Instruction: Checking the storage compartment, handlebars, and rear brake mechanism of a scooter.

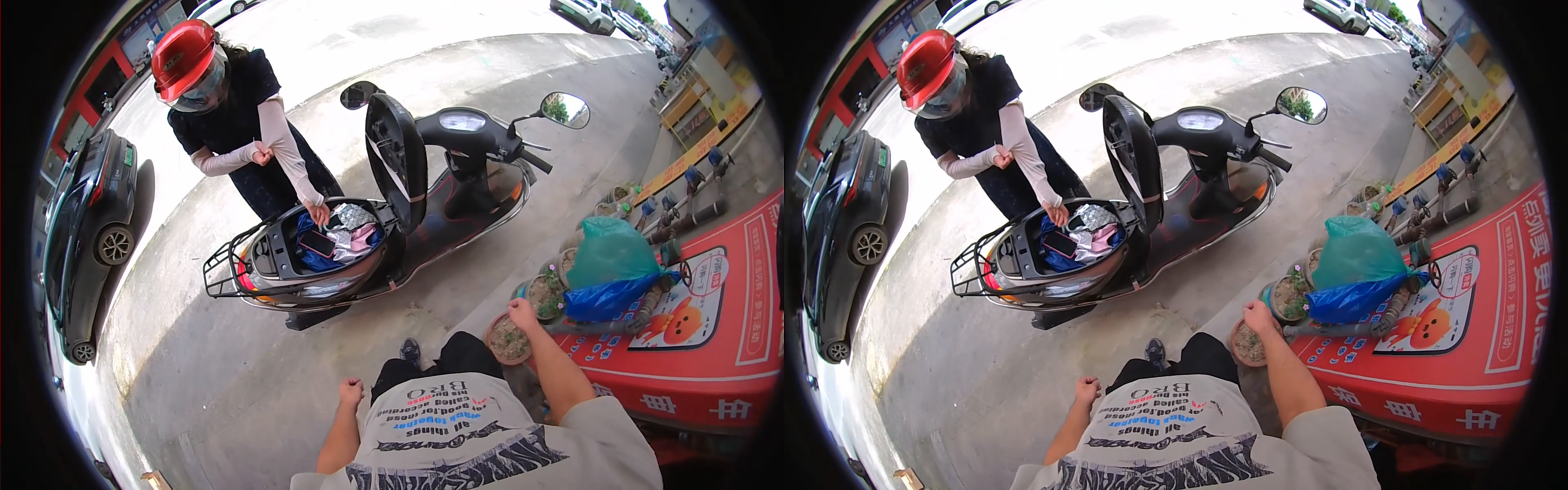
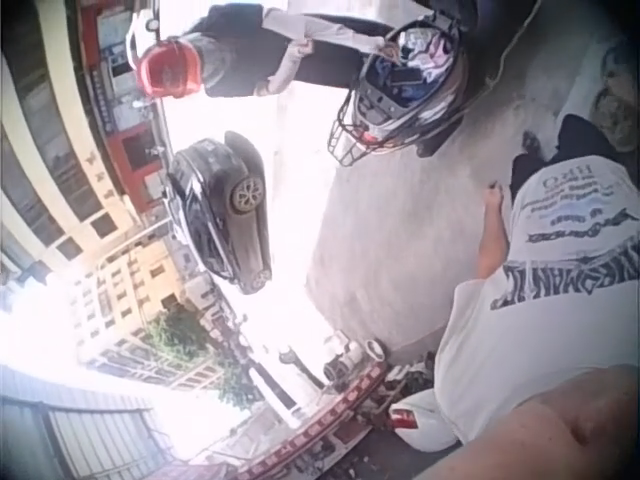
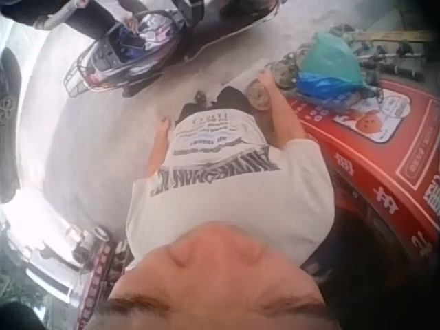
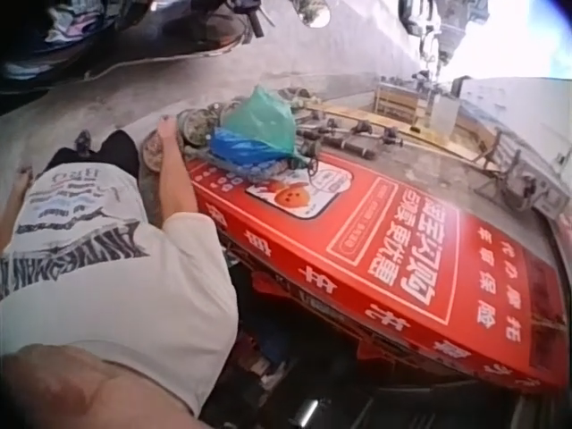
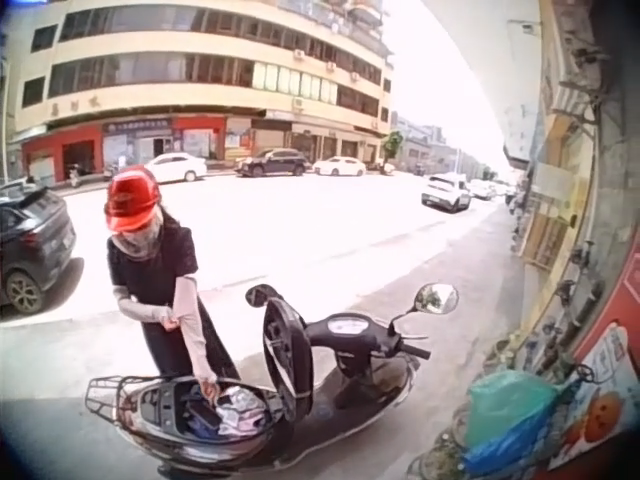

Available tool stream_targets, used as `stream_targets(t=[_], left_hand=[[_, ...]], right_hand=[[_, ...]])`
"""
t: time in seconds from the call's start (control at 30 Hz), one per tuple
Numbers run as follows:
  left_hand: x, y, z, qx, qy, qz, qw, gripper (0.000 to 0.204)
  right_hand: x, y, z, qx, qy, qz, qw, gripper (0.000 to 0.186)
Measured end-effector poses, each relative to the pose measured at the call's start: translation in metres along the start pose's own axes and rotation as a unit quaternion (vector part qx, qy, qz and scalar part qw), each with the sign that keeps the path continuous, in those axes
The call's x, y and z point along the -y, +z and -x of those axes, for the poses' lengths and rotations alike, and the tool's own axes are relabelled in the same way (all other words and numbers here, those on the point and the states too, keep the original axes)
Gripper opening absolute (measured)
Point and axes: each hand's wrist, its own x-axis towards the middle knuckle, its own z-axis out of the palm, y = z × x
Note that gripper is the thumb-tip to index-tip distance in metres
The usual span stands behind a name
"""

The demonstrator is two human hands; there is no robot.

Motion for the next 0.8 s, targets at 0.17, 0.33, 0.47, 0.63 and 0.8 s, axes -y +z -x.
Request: stream_targets(t=[0.17, 0.33, 0.47, 0.63, 0.8], left_hand=[[0.004, 0.002, -0.010, -0.011, -0.031, -0.005, 0.999, 0.019], [-0.020, 0.026, -0.013, -0.033, -0.023, 0.030, 0.999, 0.016], [-0.026, 0.059, 0.002, -0.063, -0.026, 0.050, 0.996, 0.015], [-0.038, 0.107, 0.034, -0.038, -0.032, 0.026, 0.998, 0.013], [-0.052, 0.141, 0.066, -0.070, -0.032, 0.060, 0.995, 0.017]], right_hand=[[0.112, -0.069, -0.060, -0.114, -0.121, 0.112, 0.980, 0.052], [0.169, -0.145, -0.137, -0.241, -0.181, 0.199, 0.932, 0.067], [0.192, -0.187, -0.191, -0.283, -0.203, 0.243, 0.905, 0.070], [0.204, -0.212, -0.240, -0.185, -0.174, 0.333, 0.908, 0.081], [0.219, -0.223, -0.278, -0.095, -0.145, 0.377, 0.910, 0.086]])
